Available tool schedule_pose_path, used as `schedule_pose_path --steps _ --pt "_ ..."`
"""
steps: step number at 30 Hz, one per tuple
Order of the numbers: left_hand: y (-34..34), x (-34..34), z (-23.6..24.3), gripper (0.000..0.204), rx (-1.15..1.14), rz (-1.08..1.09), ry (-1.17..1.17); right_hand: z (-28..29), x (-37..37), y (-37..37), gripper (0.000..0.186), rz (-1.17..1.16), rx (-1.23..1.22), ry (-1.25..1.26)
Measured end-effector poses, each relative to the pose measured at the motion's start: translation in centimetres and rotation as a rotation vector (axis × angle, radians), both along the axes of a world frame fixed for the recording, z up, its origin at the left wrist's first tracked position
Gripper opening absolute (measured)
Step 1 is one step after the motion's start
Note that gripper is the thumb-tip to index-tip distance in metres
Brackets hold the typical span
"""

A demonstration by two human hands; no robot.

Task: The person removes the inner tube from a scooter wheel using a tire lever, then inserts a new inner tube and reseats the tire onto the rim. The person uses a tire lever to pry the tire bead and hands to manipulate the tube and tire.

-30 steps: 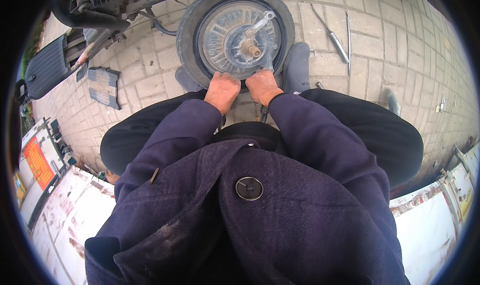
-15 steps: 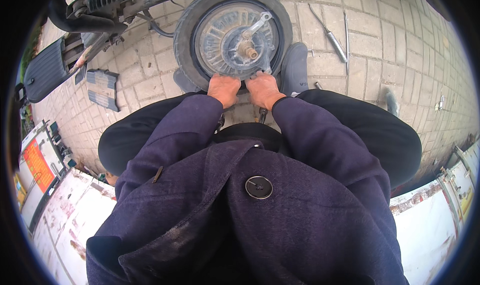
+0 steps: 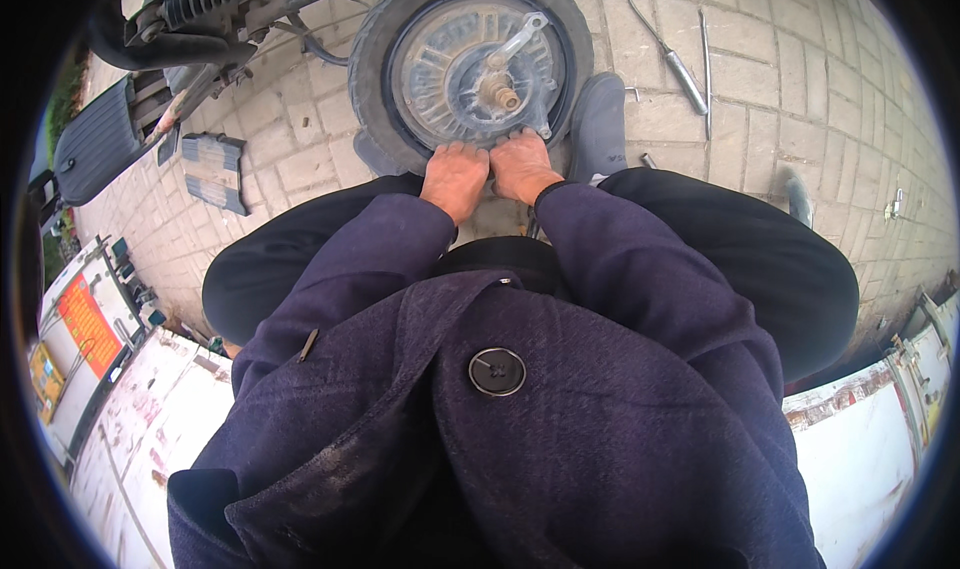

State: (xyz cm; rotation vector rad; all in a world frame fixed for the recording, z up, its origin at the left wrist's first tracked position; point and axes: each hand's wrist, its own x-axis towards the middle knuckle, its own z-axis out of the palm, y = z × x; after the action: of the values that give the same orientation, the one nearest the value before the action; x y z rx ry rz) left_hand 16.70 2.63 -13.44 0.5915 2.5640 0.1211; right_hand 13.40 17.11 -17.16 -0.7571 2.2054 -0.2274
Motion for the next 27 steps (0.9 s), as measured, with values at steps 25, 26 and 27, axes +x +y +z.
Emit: schedule_pose_path --steps 25,26,27 --pt "0.4 -2.6 -0.2 0.032 -0.05 0.073 -0.427 0.5 -0.5 1.6 0.065 0.07 -0.012 -0.117" --pt "0.6 -2.5 -0.2 0.033 -0.062 0.072 -0.399 0.7 -0.4 1.7 0.066 0.03 -0.024 -0.088" --pt "0.6 -2.4 -0.2 0.034 -0.073 0.076 -0.376 0.8 -0.4 2.0 0.068 0.008 -0.062 -0.084"
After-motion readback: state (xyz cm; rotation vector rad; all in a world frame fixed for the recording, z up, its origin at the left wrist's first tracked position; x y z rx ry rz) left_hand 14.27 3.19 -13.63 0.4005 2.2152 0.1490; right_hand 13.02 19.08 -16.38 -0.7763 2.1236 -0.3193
